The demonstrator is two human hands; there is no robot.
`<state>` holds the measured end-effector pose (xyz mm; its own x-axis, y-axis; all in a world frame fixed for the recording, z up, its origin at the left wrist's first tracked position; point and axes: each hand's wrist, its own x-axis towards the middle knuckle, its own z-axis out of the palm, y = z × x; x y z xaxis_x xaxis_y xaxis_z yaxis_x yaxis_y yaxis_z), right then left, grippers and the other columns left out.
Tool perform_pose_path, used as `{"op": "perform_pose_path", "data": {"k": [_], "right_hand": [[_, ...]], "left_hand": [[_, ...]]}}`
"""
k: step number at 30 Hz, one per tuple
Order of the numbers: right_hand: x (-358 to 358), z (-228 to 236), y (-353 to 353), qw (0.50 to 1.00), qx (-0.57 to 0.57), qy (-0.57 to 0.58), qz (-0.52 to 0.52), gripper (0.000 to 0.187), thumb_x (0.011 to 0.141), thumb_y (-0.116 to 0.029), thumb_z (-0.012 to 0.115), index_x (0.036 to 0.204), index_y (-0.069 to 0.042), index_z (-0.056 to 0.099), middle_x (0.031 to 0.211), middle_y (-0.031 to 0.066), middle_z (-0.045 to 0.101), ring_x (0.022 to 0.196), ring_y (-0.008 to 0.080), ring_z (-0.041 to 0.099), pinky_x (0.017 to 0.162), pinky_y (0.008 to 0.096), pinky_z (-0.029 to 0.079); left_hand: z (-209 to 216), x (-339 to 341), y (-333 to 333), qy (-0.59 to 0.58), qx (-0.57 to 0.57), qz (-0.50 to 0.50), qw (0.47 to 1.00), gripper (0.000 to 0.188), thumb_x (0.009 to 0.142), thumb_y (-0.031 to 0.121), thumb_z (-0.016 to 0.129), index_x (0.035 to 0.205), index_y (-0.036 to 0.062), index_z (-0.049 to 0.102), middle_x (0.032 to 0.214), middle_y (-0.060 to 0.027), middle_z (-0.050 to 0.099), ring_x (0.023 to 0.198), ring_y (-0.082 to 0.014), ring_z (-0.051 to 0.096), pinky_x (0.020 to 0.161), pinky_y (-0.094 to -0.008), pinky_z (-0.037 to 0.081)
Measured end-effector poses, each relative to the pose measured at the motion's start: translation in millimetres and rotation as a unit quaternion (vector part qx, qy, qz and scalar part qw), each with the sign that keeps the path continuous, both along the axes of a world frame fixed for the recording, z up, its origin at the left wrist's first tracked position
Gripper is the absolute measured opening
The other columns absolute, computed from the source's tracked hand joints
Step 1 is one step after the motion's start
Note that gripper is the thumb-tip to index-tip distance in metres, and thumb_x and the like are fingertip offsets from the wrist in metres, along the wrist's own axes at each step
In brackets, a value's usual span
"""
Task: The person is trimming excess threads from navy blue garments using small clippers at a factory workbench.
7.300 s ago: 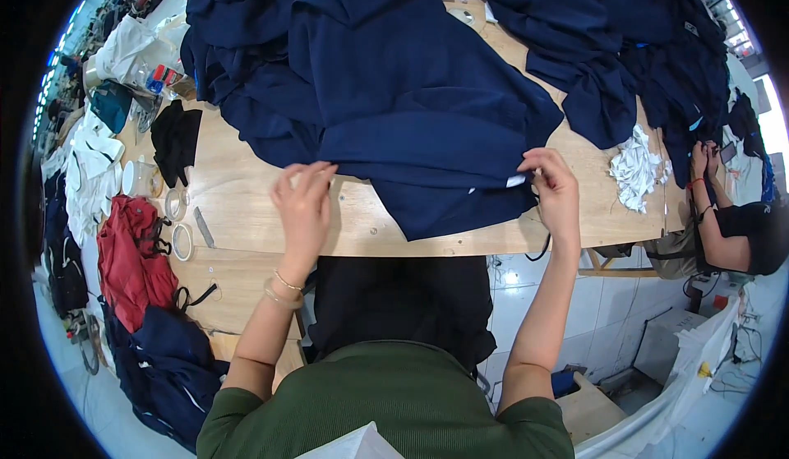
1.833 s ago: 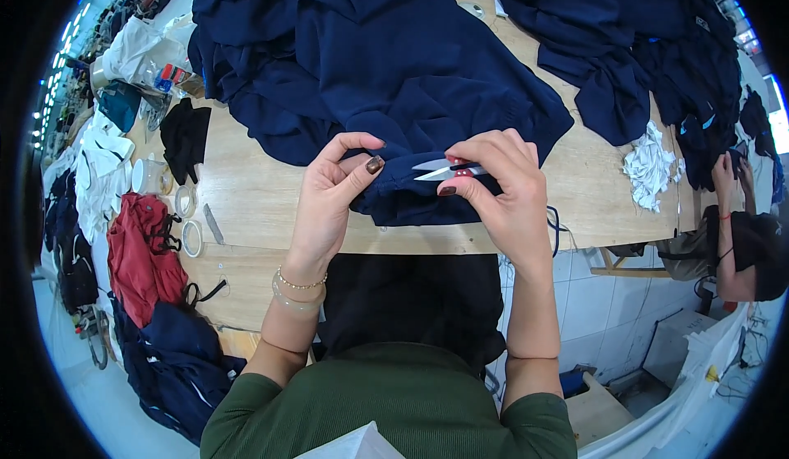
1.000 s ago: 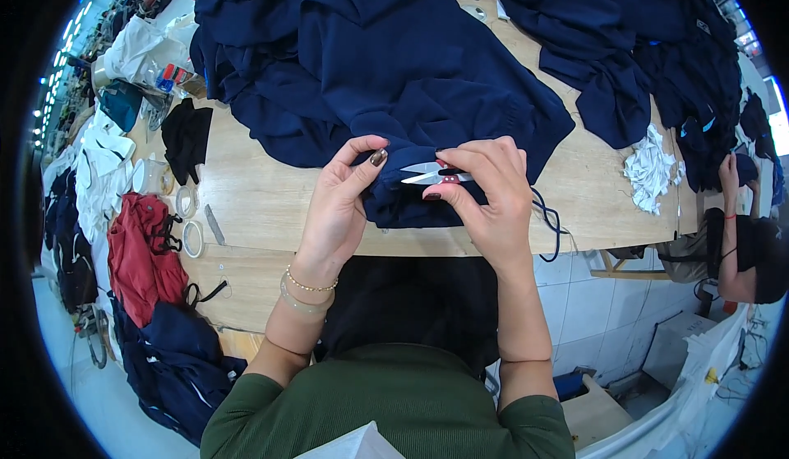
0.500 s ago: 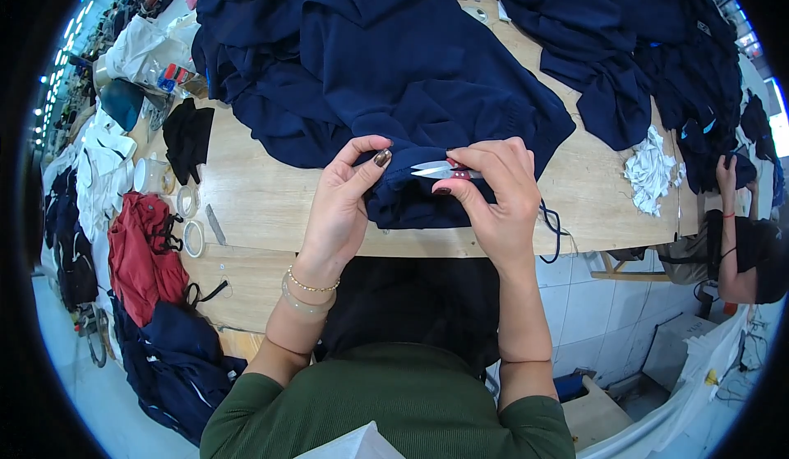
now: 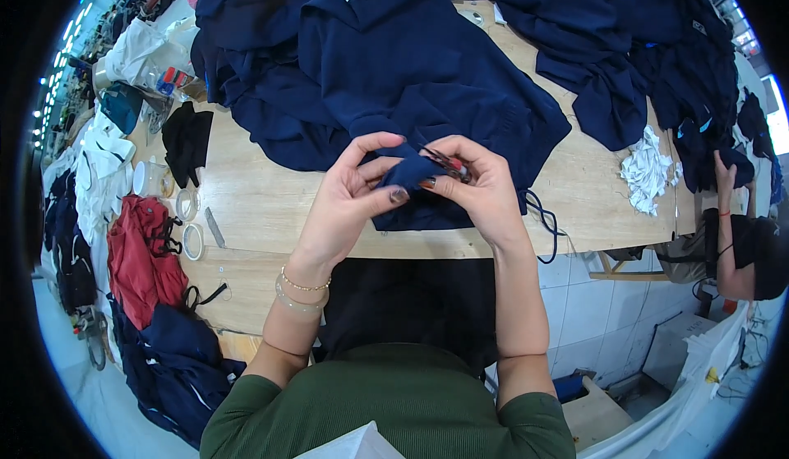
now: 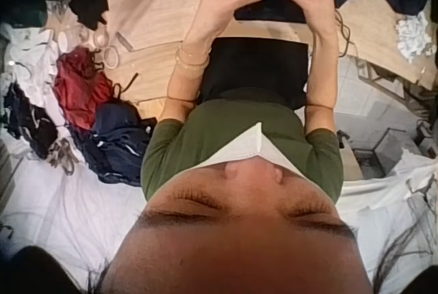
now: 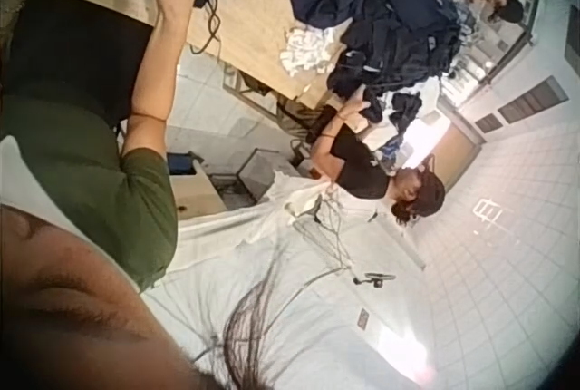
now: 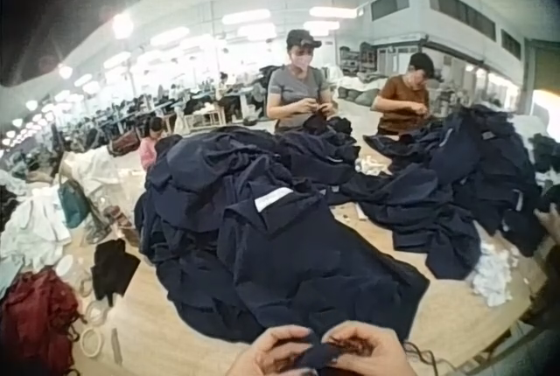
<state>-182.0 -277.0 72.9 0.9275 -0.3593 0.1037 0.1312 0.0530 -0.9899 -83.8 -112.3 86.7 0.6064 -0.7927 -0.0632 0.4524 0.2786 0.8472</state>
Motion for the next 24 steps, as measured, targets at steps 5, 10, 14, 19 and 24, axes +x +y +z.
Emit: {"op": "perform_pose_path", "data": {"k": [5,10,14,19,24], "right_hand": [[-6,8,6,0.954,-0.242,-0.072,-0.162,0.021,0.068,0.015,0.061,0.080,0.000,0.053,0.084,0.0046,0.047,0.075,0.0116,0.047,0.068,0.0208,0.039],[-17,-12,1,0.912,-0.276,-0.086,-0.292,0.026,0.057,0.018,0.044,0.072,-0.002,0.046,0.085,0.0077,0.043,0.075,0.0162,0.043,0.065,0.0232,0.033],[-22,-18,-1,0.890,-0.302,-0.090,-0.329,0.025,0.058,0.018,0.047,0.072,-0.003,0.044,0.085,0.0074,0.041,0.075,0.0165,0.041,0.067,0.0230,0.033],[-14,-37,-15,0.856,-0.302,-0.100,-0.408,0.023,0.071,0.012,0.059,0.081,-0.003,0.045,0.084,0.0078,0.041,0.076,0.0186,0.042,0.070,0.0244,0.035],[-43,-92,-96,0.811,-0.266,0.122,-0.506,0.025,0.083,-0.005,0.067,0.098,0.000,0.049,0.094,0.0097,0.053,0.087,0.0215,0.052,0.080,0.0314,0.042]], "left_hand": [[-25,0,8,-0.568,0.173,0.267,0.760,0.045,0.063,-0.018,0.060,0.102,0.0034,0.065,0.097,-0.0104,0.057,0.085,-0.0229,0.059,0.079,-0.0286,0.047],[-48,7,26,-0.552,0.176,0.439,0.686,0.033,0.067,-0.014,0.064,0.095,0.0023,0.061,0.096,-0.0094,0.049,0.086,-0.0220,0.050,0.072,-0.0295,0.043],[-62,7,38,-0.550,0.188,0.440,0.684,0.030,0.067,-0.014,0.065,0.091,0.0026,0.056,0.096,-0.0095,0.048,0.087,-0.0228,0.049,0.075,-0.0304,0.043],[-64,-39,47,-0.543,0.167,0.230,0.790,0.026,0.065,-0.011,0.066,0.086,0.0012,0.055,0.087,-0.0135,0.056,0.082,-0.0277,0.058,0.073,-0.0341,0.047],[-55,-89,22,-0.447,0.014,-0.236,0.863,0.028,0.085,0.017,0.070,0.111,0.0083,0.063,0.114,-0.0083,0.063,0.106,-0.0270,0.061,0.090,-0.0356,0.050]]}}
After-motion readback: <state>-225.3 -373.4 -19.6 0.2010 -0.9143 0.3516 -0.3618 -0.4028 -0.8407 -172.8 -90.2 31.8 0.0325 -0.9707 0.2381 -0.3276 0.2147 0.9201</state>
